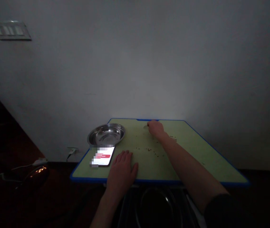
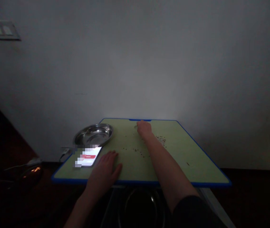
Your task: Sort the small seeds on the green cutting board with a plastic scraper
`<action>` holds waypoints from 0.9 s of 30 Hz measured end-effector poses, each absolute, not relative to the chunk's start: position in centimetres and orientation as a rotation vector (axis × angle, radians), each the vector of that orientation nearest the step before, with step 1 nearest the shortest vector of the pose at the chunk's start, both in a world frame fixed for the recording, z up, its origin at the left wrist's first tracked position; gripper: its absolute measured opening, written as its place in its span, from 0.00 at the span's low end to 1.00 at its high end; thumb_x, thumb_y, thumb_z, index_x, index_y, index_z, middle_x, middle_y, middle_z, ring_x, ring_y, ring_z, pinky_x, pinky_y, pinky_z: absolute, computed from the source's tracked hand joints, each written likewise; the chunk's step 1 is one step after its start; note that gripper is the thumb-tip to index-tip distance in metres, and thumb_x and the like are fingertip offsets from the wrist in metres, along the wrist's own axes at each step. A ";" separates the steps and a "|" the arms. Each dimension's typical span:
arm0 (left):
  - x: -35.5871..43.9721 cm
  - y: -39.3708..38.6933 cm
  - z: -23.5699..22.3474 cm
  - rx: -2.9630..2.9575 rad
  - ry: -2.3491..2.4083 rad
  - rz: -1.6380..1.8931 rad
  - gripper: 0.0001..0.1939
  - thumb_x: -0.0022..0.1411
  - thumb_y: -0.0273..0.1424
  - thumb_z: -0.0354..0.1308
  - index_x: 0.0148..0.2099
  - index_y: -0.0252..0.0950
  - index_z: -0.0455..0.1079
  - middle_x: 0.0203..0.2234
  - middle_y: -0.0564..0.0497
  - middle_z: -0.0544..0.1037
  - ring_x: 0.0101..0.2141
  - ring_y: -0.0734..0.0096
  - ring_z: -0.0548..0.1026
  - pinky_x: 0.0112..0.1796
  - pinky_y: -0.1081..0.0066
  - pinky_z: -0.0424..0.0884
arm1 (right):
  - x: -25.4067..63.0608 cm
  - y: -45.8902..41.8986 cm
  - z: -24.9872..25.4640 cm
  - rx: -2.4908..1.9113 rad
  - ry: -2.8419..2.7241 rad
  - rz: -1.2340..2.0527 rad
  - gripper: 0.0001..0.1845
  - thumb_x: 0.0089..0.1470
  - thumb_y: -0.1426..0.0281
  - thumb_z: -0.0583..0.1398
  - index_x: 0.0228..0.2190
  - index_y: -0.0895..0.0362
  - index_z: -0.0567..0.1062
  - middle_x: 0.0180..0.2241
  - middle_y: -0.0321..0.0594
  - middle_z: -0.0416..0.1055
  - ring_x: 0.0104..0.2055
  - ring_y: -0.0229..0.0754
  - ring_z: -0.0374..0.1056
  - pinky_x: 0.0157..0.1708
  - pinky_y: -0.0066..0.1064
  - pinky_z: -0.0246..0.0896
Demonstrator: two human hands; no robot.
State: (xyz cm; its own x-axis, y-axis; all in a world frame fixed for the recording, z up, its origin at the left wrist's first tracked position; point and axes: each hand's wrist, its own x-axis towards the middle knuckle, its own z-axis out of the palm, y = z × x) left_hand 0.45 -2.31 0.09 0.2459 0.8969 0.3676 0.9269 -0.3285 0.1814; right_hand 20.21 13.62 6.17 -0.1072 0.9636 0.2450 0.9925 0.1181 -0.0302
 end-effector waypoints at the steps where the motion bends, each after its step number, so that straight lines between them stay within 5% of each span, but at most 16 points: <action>1: 0.4 -2.3 0.1 -2.423 -1.778 -0.630 0.20 0.63 0.37 0.56 0.55 0.36 0.64 0.55 0.44 0.68 0.55 0.56 0.66 0.53 0.48 0.63 | 19.9 13.6 5.9 -1.944 -2.206 -0.214 0.14 0.61 0.64 0.57 0.45 0.58 0.72 0.48 0.44 0.70 0.47 0.45 0.68 0.47 0.44 0.64; 11: 0.6 -2.6 0.2 -2.423 -1.782 -0.683 0.21 0.63 0.38 0.56 0.55 0.37 0.64 0.54 0.44 0.68 0.54 0.56 0.67 0.52 0.48 0.63 | 16.4 9.9 5.1 -1.643 -2.552 -0.250 0.13 0.61 0.74 0.51 0.42 0.57 0.75 0.43 0.49 0.75 0.46 0.48 0.70 0.42 0.35 0.60; 27: 0.8 -2.5 0.3 -2.402 -1.755 -0.657 0.20 0.63 0.38 0.56 0.55 0.37 0.64 0.54 0.45 0.68 0.53 0.56 0.67 0.51 0.48 0.64 | 23.2 3.6 7.0 -1.502 -2.564 -0.212 0.14 0.58 0.73 0.52 0.41 0.52 0.75 0.41 0.41 0.77 0.42 0.44 0.71 0.38 0.28 0.56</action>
State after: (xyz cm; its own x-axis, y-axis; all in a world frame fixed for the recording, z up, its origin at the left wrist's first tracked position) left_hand 0.75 -2.48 0.26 0.2450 0.8859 0.3940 0.9269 -0.3332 0.1727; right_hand 23.21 3.63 6.98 -0.4818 0.8505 0.2111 0.8736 0.4850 0.0401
